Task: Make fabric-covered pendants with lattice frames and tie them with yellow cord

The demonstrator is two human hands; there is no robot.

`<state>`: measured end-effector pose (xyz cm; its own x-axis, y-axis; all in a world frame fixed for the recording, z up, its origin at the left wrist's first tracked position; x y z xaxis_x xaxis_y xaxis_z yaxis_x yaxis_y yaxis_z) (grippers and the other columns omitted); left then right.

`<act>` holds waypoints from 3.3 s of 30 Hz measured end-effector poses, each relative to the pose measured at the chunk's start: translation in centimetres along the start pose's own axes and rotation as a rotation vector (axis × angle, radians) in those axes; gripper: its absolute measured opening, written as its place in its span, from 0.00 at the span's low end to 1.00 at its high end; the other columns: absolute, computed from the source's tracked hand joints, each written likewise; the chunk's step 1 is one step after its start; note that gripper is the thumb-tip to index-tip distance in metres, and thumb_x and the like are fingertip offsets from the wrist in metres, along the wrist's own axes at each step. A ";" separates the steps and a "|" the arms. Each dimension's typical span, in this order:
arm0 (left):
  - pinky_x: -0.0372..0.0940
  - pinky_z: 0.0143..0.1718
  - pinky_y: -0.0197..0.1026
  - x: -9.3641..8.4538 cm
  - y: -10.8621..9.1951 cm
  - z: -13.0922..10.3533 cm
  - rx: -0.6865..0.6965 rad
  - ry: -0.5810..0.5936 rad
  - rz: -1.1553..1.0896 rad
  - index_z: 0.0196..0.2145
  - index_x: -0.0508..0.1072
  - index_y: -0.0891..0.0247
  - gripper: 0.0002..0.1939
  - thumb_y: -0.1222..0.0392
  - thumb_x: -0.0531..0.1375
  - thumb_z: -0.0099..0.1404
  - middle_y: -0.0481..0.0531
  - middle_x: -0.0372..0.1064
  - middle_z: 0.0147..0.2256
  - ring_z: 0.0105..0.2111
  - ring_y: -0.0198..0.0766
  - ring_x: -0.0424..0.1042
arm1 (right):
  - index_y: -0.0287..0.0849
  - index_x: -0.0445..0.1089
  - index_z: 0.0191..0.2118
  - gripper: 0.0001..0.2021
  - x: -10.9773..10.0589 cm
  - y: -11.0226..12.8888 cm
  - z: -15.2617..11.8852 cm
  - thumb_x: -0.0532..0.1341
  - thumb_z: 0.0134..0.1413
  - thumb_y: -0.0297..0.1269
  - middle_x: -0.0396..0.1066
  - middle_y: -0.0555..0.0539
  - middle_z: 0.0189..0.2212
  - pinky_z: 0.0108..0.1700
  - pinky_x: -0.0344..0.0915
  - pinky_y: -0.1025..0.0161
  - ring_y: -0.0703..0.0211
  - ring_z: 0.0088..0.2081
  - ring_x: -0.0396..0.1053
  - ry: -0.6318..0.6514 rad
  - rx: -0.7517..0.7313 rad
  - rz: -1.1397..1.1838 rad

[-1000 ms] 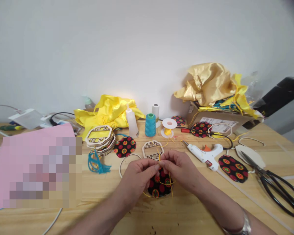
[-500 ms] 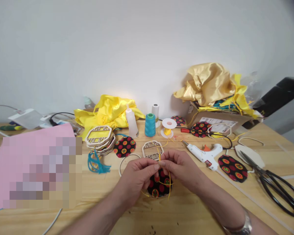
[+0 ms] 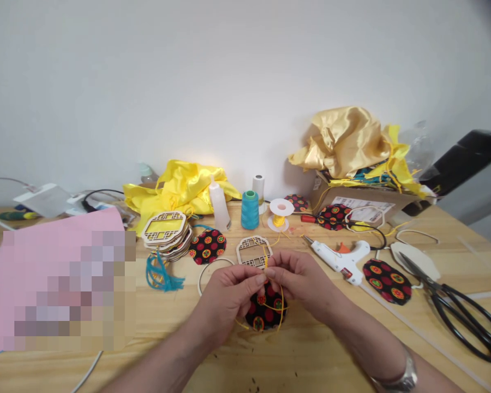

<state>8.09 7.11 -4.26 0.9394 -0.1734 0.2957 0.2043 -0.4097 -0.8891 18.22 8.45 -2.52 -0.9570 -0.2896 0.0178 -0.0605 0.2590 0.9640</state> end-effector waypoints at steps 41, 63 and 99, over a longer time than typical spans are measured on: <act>0.58 0.17 0.31 -1.4 0.4 0.2 -0.029 -0.152 -0.191 0.28 0.74 0.65 0.10 0.58 0.67 0.49 0.46 0.71 0.20 0.17 0.30 0.66 | 0.38 0.67 0.37 0.09 5.8 3.7 -5.1 0.51 0.56 0.26 0.69 0.44 0.30 0.35 0.56 0.58 0.55 0.31 0.63 -0.035 -0.876 -1.293; 0.42 0.13 0.27 -0.8 0.6 0.5 0.005 -0.058 -0.114 0.27 0.77 0.66 0.08 0.58 0.65 0.52 0.41 0.59 0.12 0.12 0.21 0.50 | 0.40 0.63 0.34 0.06 0.4 -0.4 0.0 0.56 0.53 0.38 0.69 0.49 0.27 0.33 0.65 0.62 0.61 0.29 0.68 -0.031 -0.075 -0.038; 0.37 0.16 0.31 -0.3 -0.1 0.0 -0.001 -0.055 0.095 0.25 0.75 0.68 0.14 0.52 0.64 0.51 0.40 0.51 0.13 0.14 0.24 0.44 | 0.38 0.66 0.24 0.05 -0.6 0.4 0.4 0.61 0.44 0.34 0.62 0.53 0.20 0.26 0.54 0.68 0.67 0.23 0.56 -0.056 -0.077 -0.138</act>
<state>7.75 7.22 -4.22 0.9682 -0.1621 0.1907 0.1136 -0.3943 -0.9119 18.69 9.14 -2.22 -0.9555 -0.2656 -0.1287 -0.1725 0.1486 0.9737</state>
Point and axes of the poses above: each hand's wrist, its own z-axis towards the middle knuckle, its own x-axis out of the palm, y = z × x, the point moved 9 cm from there along z, towards the middle knuckle
